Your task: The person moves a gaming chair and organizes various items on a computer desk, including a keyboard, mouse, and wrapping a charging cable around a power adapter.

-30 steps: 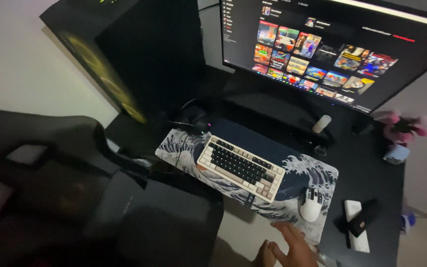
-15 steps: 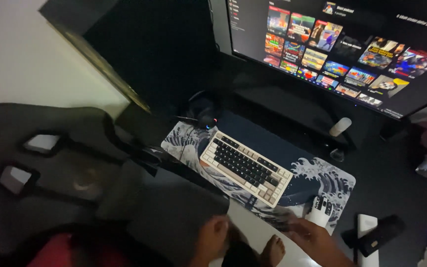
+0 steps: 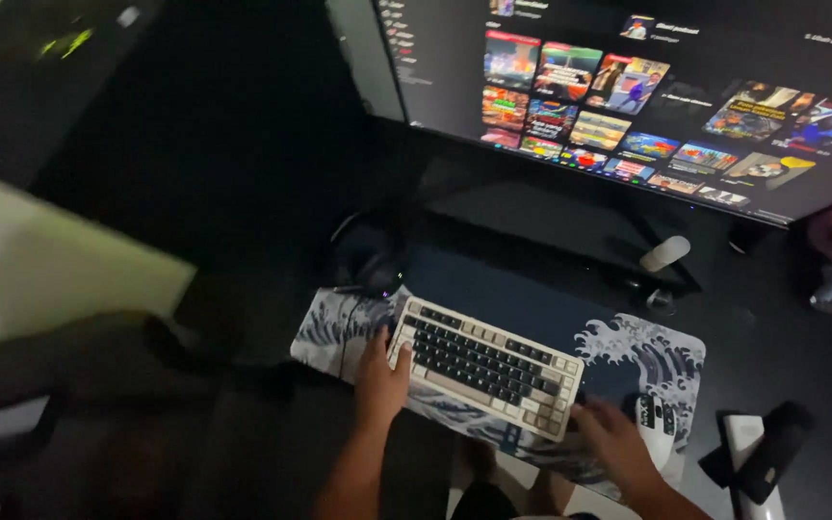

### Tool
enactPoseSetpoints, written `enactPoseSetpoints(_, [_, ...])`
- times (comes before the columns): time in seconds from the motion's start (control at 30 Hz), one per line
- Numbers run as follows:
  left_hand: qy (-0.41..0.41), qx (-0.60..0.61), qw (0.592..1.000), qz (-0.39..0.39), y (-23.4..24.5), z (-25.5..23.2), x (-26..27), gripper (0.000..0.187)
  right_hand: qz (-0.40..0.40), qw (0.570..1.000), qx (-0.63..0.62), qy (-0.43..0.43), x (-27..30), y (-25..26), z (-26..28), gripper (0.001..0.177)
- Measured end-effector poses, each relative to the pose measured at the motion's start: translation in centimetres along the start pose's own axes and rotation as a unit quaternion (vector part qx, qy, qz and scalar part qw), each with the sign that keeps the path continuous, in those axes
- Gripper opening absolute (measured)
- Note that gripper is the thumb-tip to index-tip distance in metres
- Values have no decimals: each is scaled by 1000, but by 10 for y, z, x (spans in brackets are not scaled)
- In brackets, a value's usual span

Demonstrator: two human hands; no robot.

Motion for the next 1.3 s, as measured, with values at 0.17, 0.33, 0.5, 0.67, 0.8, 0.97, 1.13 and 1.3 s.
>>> enactPoseSetpoints(0.17, [168, -61, 981, 77, 10, -36, -20, 60, -29, 999, -35, -1, -22, -13, 5, 78])
enactPoseSetpoints(0.33, [93, -19, 994, 47, -19, -16, -49, 60, -19, 961, -268, -68, 22, -14, 29, 43])
enactPoseSetpoints(0.5, [-132, -32, 990, -26, -31, -32, -87, 44, -28, 912, -394, -115, 12, -30, -3, 36])
enactPoseSetpoints(0.67, [-133, -58, 989, 11, -32, -30, -120, 45, 116, 908, -382, -129, 36, -44, 16, 45])
enactPoseSetpoints(0.8, [-117, -67, 990, 47, -29, -25, -108, 50, 123, 897, -418, -79, 19, -46, -9, 56])
enactPoseSetpoints(0.97, [-15, -41, 997, 68, -17, -33, -83, 60, 8, 992, -81, 97, -7, -24, -43, 55])
enactPoseSetpoints(1.13, [85, -42, 993, 63, 6, -65, -39, 61, -274, 948, 21, 162, 12, 30, -56, 62])
enactPoseSetpoints(1.3, [109, -10, 994, 20, 14, -63, -21, 58, -287, 956, -22, 57, 10, 50, -41, 113])
Point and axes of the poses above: each hand's wrist, its own x-axis away from the middle knuckle, its own y-axis out of the back of the hand, z = x × y, the point moved 4 cm from there along -x, towards the middle knuckle, and after that the axes turned 3 degrees about -y, right-handed, at the moved point
